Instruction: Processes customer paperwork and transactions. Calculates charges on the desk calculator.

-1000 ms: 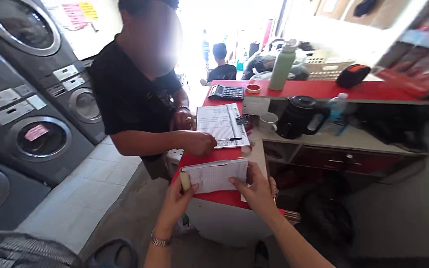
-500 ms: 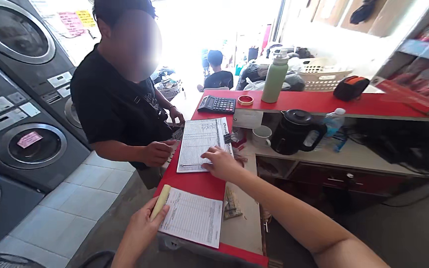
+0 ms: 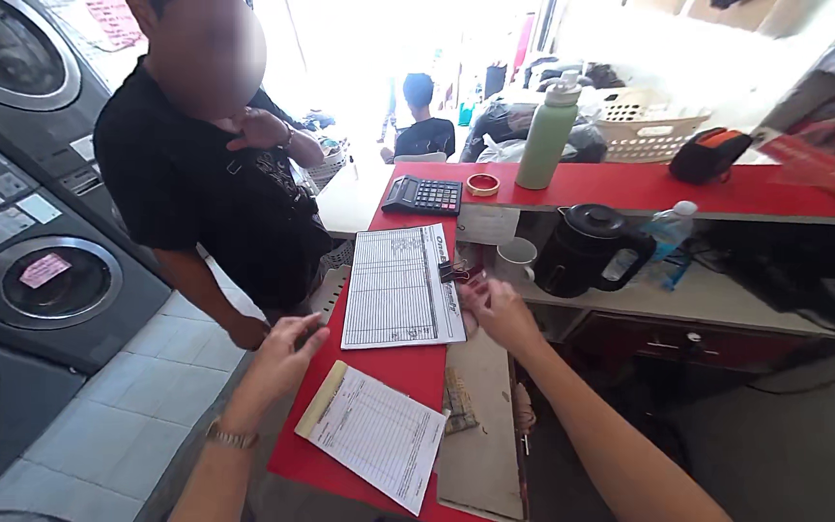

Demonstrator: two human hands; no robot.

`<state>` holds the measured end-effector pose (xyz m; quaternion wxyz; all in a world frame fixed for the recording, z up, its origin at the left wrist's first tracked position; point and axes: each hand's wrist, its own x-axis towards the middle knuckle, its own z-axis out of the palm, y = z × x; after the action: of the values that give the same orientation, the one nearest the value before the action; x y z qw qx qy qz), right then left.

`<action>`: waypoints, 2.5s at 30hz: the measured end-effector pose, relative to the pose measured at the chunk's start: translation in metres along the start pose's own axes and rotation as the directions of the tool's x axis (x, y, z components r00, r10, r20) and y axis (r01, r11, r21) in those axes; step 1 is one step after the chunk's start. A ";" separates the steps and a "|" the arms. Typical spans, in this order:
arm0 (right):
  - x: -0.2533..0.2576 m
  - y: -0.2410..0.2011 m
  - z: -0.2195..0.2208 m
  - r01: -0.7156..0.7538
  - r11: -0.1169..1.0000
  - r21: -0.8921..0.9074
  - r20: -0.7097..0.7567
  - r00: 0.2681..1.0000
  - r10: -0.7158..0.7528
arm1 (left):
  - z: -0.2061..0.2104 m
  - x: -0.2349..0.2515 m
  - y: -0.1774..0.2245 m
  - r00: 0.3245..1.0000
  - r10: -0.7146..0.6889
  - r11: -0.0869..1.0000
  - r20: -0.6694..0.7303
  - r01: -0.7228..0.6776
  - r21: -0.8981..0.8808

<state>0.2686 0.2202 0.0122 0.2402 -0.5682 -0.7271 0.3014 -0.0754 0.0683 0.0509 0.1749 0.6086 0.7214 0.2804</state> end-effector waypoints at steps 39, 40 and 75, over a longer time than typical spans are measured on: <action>0.055 0.007 -0.121 0.412 0.911 0.011 -0.181 0.897 -0.404 | 0.018 0.150 0.029 0.962 0.260 0.604 0.080 -0.098 -0.791; 0.055 0.007 -0.120 0.407 0.913 0.021 -0.187 0.899 -0.397 | 0.018 0.150 0.030 0.963 0.258 0.605 0.078 -0.098 -0.790; 0.053 0.035 -0.090 -0.067 0.989 0.134 -0.205 0.974 0.094 | 0.055 0.165 0.009 0.947 0.223 0.809 0.230 -0.048 -0.585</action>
<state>0.3415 0.2920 0.0510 0.3391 -0.6097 -0.6532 0.2943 -0.0689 0.2405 0.0284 0.4320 0.6122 0.5246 0.4042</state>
